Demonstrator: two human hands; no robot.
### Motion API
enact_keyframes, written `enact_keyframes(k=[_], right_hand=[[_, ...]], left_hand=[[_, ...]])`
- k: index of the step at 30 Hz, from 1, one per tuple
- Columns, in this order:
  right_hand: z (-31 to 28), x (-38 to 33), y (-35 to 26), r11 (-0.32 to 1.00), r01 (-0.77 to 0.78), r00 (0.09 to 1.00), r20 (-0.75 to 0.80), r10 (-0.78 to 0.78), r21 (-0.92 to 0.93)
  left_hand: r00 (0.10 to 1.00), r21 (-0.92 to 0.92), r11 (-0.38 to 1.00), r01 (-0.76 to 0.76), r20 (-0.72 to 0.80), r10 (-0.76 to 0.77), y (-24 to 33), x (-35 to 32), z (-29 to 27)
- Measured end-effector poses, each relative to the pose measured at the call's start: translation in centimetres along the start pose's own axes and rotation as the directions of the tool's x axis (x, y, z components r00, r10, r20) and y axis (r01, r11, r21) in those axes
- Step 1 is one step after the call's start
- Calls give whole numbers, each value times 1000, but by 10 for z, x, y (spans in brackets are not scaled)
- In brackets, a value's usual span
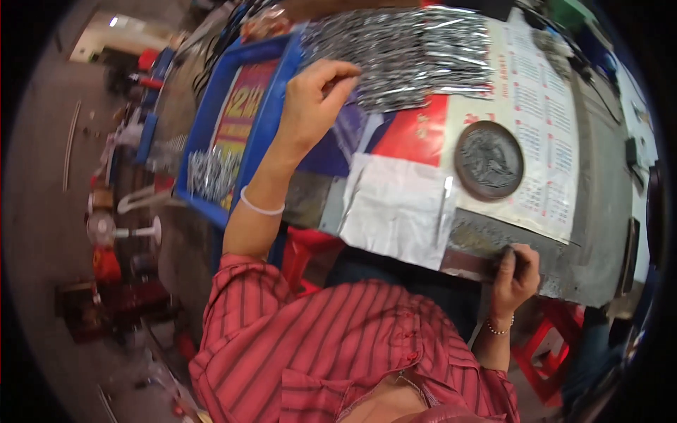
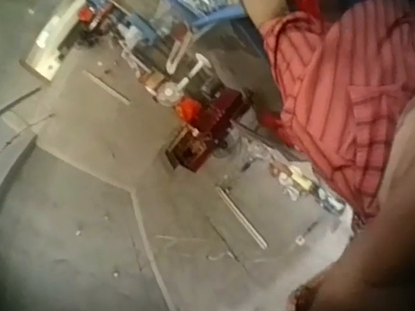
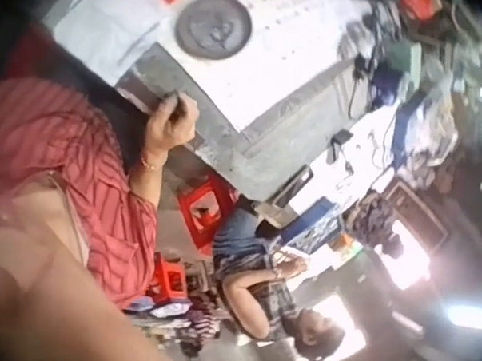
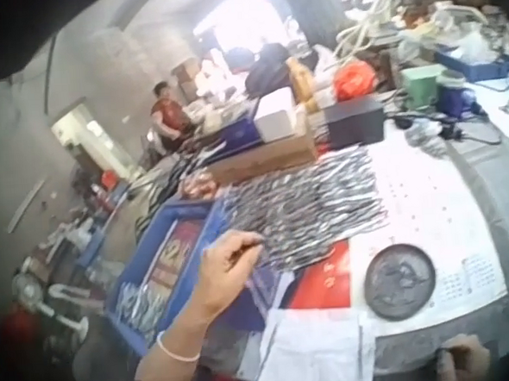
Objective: Assembling small metal components at a workbench in a manual assembly line.
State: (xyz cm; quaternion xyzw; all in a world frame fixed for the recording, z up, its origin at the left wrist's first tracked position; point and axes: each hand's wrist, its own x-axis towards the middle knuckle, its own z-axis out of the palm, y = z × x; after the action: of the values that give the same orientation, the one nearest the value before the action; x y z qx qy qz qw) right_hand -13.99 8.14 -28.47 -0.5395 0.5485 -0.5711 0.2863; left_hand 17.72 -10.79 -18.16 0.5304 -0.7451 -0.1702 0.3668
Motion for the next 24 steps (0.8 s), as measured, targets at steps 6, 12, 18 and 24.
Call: enact_keyframes(k=[6, 12, 18, 24], right_hand=[[8, 0, 6, 997, 42, 999, -10, -43, -69], [1, -5, 17, 981, 0, 999, 31, 6, -195], [-1, -5, 19, 944, 93, 995, 55, -80, -316], [6, -3, 10, 923, 96, 995, 48, -84, -371]], left_hand=[[945, 119, 937, 327, -24, -327, -34, -113, -47], [920, 160, 911, 381, -166, -356, -31, -166, -78], [896, 274, 866, 418, -278, -345, -52, -195, -155], [887, 343, 819, 460, -124, -446, -116, -209, -206]])
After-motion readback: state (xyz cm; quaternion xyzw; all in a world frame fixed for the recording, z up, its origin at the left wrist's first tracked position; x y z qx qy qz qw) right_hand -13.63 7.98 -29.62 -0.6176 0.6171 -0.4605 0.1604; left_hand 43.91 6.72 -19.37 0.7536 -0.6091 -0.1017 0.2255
